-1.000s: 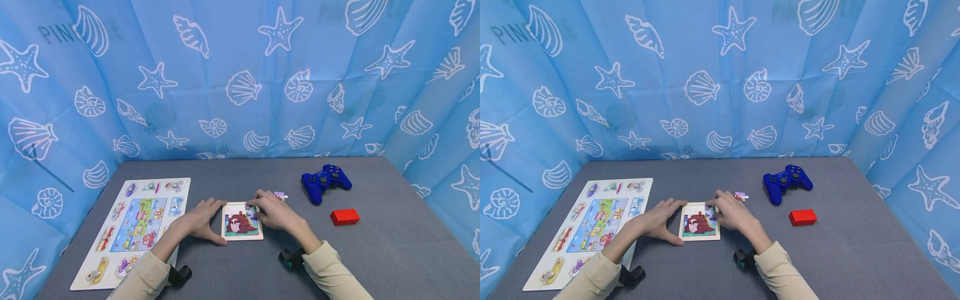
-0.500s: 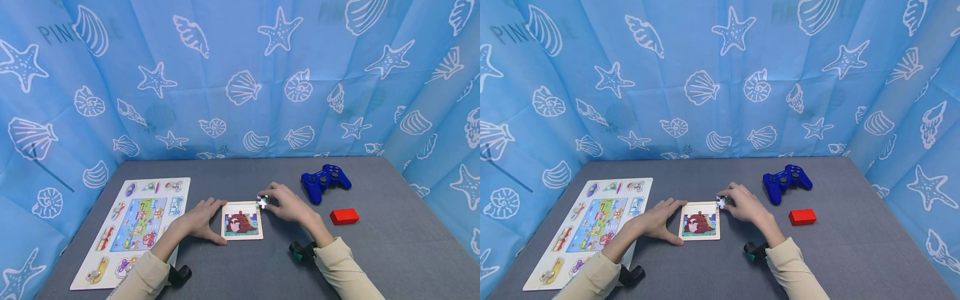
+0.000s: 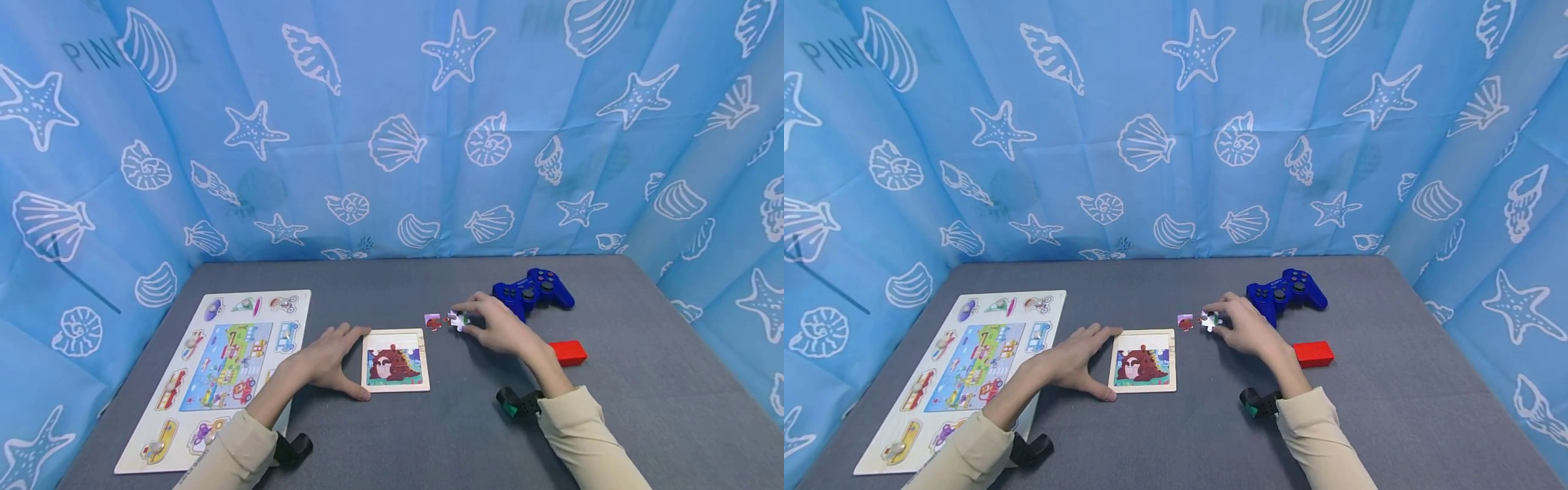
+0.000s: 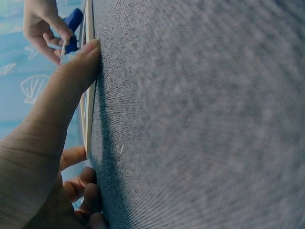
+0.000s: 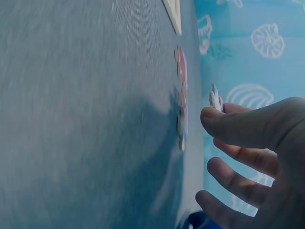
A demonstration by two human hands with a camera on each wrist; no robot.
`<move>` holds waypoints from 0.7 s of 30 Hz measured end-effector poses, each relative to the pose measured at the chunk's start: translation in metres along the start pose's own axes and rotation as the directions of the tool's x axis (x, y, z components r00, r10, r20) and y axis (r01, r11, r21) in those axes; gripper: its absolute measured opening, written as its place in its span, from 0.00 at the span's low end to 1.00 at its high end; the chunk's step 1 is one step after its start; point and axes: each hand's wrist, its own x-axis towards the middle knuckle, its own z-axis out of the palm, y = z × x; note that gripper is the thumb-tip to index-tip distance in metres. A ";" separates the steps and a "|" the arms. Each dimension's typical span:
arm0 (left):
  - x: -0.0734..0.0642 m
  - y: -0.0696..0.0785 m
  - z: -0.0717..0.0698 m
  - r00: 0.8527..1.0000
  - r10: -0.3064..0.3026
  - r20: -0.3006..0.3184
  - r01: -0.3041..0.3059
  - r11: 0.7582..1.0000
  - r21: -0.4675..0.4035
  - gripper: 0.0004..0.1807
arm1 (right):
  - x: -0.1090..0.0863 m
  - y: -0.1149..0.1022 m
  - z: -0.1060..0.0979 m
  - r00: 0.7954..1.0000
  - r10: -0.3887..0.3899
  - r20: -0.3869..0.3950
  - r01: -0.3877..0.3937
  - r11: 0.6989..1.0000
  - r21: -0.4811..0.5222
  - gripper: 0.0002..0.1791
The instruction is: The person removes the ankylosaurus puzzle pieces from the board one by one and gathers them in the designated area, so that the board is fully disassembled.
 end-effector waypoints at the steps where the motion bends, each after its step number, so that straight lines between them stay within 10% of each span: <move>1: 0.000 0.000 0.000 1.000 0.000 0.000 0.000 1.000 0.001 0.61 | -0.001 0.003 -0.001 1.000 -0.002 -0.004 0.002 1.000 0.005 0.21; 21: 0.000 -0.001 0.001 1.000 -0.003 0.002 0.003 1.000 0.009 0.61 | -0.009 0.028 -0.011 1.000 0.030 -0.010 -0.030 0.998 -0.048 0.20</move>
